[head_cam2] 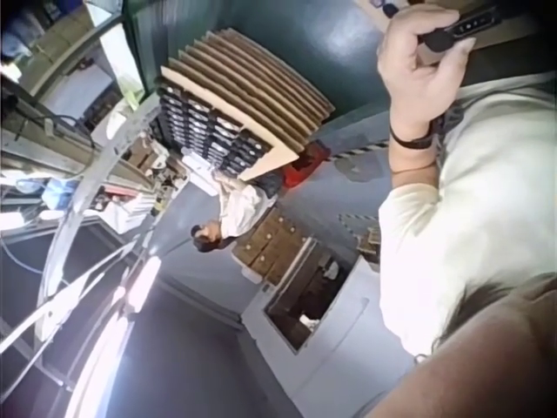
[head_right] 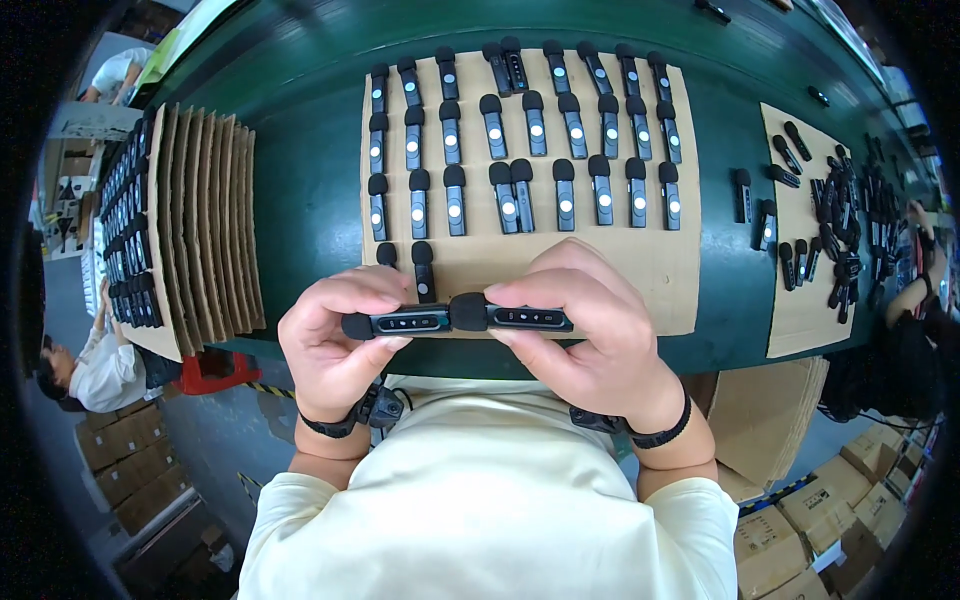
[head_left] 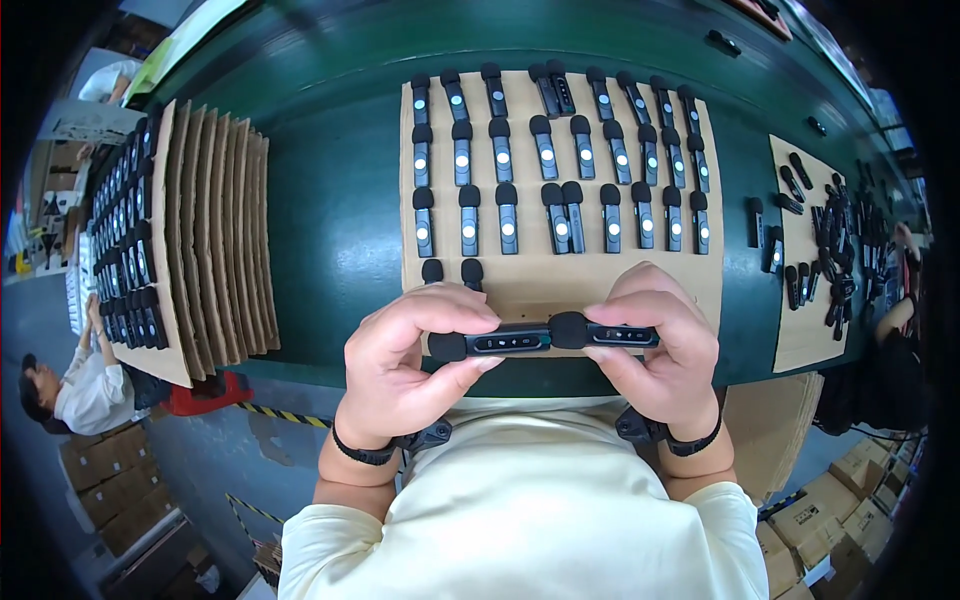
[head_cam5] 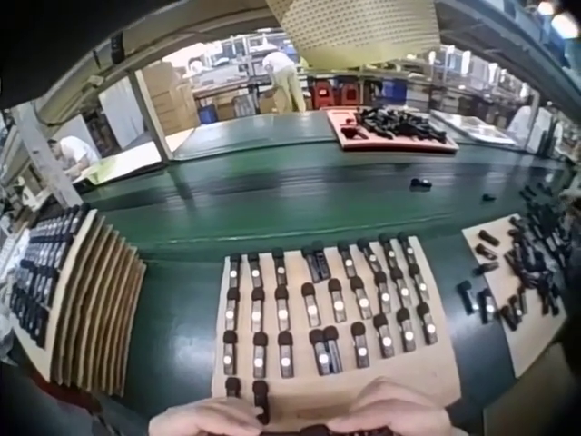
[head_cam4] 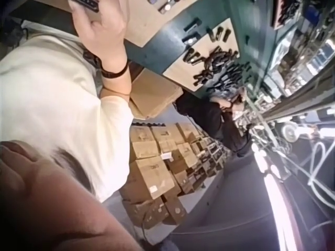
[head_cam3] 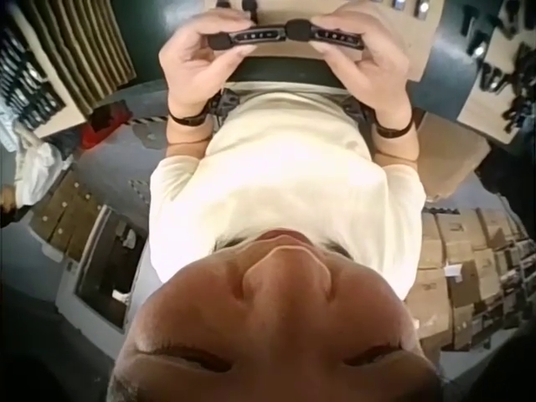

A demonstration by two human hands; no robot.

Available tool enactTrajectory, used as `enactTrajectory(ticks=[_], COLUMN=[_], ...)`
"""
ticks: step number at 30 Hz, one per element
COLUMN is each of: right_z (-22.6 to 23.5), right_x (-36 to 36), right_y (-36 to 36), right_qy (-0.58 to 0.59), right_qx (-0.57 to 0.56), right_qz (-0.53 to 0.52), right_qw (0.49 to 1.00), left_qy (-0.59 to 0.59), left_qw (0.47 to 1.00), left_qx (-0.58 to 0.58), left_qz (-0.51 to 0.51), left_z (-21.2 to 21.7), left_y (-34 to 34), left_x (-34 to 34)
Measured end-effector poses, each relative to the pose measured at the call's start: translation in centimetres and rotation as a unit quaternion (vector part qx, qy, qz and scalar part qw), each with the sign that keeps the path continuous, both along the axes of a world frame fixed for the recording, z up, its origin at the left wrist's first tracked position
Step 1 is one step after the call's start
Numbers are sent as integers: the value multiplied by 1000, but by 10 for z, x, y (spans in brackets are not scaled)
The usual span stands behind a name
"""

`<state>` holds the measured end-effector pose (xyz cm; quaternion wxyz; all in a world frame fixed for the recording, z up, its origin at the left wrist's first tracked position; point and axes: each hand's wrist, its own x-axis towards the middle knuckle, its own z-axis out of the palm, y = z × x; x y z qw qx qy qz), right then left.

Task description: The person picks up a microphone and a receiver, aligns them, and presses them together before placing the unit onto a cardboard sheet. After filling the sheet, the person places a new cardboard sheet on top and repeats the process.

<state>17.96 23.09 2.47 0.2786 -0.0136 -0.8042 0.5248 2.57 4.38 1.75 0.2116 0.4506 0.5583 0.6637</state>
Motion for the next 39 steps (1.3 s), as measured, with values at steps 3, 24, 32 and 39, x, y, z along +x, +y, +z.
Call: enactTrajectory(ticks=[3, 24, 32, 39], right_z=[-1, 0, -2, -13], right_x=[0, 10, -7, -1], right_y=[0, 2, -11, -8], right_qy=[5, 14, 3, 25], right_qx=[-2, -63, 107, 78], right_qz=[0, -34, 12, 15], right_qw=[1000, 997, 994, 996], left_qy=[3, 128, 133, 232], left_qw=[1000, 991, 991, 972], left_qx=[1, -44, -16, -27], left_qz=[-1, 22, -3, 10], left_z=[0, 1, -3, -9], left_y=[2, 14, 23, 18], left_x=[-1, -1, 10, 11])
